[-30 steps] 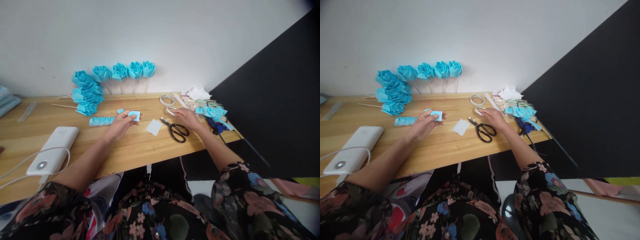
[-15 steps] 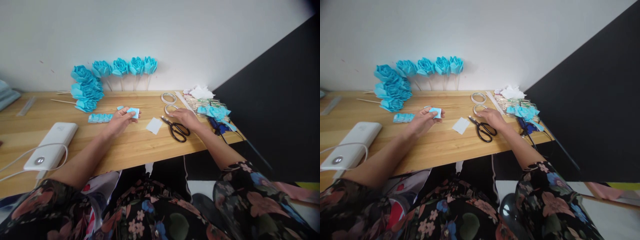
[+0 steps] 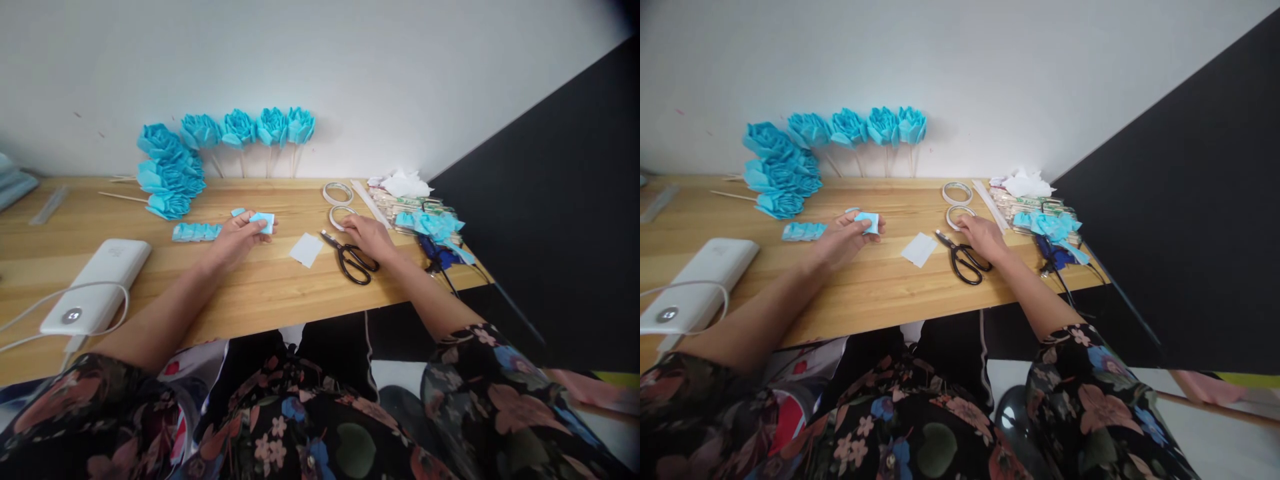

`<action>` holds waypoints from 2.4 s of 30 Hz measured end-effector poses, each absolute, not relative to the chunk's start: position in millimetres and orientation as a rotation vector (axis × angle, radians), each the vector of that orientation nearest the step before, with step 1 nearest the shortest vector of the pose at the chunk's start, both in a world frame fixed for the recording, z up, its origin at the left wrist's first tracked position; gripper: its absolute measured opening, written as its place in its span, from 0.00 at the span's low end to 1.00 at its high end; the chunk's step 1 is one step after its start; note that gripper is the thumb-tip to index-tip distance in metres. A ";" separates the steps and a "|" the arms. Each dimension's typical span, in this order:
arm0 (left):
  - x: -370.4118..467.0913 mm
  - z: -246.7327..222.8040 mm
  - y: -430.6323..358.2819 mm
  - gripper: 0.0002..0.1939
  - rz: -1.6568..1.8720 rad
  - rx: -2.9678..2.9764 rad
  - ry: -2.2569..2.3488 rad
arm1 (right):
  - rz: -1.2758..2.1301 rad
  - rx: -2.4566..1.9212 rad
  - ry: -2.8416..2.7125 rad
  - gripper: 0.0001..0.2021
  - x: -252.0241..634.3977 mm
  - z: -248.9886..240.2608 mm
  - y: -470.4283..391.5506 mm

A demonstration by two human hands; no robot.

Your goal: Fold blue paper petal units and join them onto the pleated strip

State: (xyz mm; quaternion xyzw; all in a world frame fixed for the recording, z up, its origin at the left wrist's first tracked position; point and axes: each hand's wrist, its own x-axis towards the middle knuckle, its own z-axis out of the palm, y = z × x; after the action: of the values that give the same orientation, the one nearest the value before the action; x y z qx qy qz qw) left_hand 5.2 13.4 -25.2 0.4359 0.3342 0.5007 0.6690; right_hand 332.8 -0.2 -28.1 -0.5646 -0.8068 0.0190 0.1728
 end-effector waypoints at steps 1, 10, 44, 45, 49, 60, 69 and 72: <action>5.2 -24.8 13.3 0.13 1.129 0.984 0.760 | 0.065 -1.612 -2.270 0.17 332.0 -28.2 -0.5; 4.3 -22.1 12.6 0.13 1.132 1.006 0.770 | 0.005 -1.487 -2.234 0.15 325.7 -14.2 -16.8; 6.0 -18.6 4.3 0.12 1.015 1.261 0.931 | 0.129 -1.135 -1.977 0.09 212.3 17.4 -32.6; 6.3 -17.0 3.8 0.12 1.021 1.260 0.940 | 0.086 -1.101 -2.000 0.09 205.5 17.4 -28.4; 7.5 -10.9 1.9 0.14 1.045 1.231 0.957 | -0.151 -0.940 -2.008 0.06 189.0 6.0 -13.8; 10.4 -9.3 0.1 0.09 1.052 1.196 1.002 | -0.339 -0.873 -2.016 0.08 183.3 -12.4 -10.7; 10.8 -13.3 2.1 0.08 1.076 1.266 1.035 | -0.384 -0.880 -2.022 0.08 181.8 -12.0 -11.3; 11.0 -13.1 1.7 0.07 1.083 1.268 1.039 | -0.384 -0.888 -2.030 0.07 179.9 -11.7 -12.1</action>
State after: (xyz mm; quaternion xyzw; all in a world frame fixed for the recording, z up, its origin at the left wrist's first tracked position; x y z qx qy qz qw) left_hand 11.0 1.7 -13.1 0.5367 0.4400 0.4585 0.5551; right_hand 179.9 -12.1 -11.7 -0.3562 -0.8143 -0.1541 0.4316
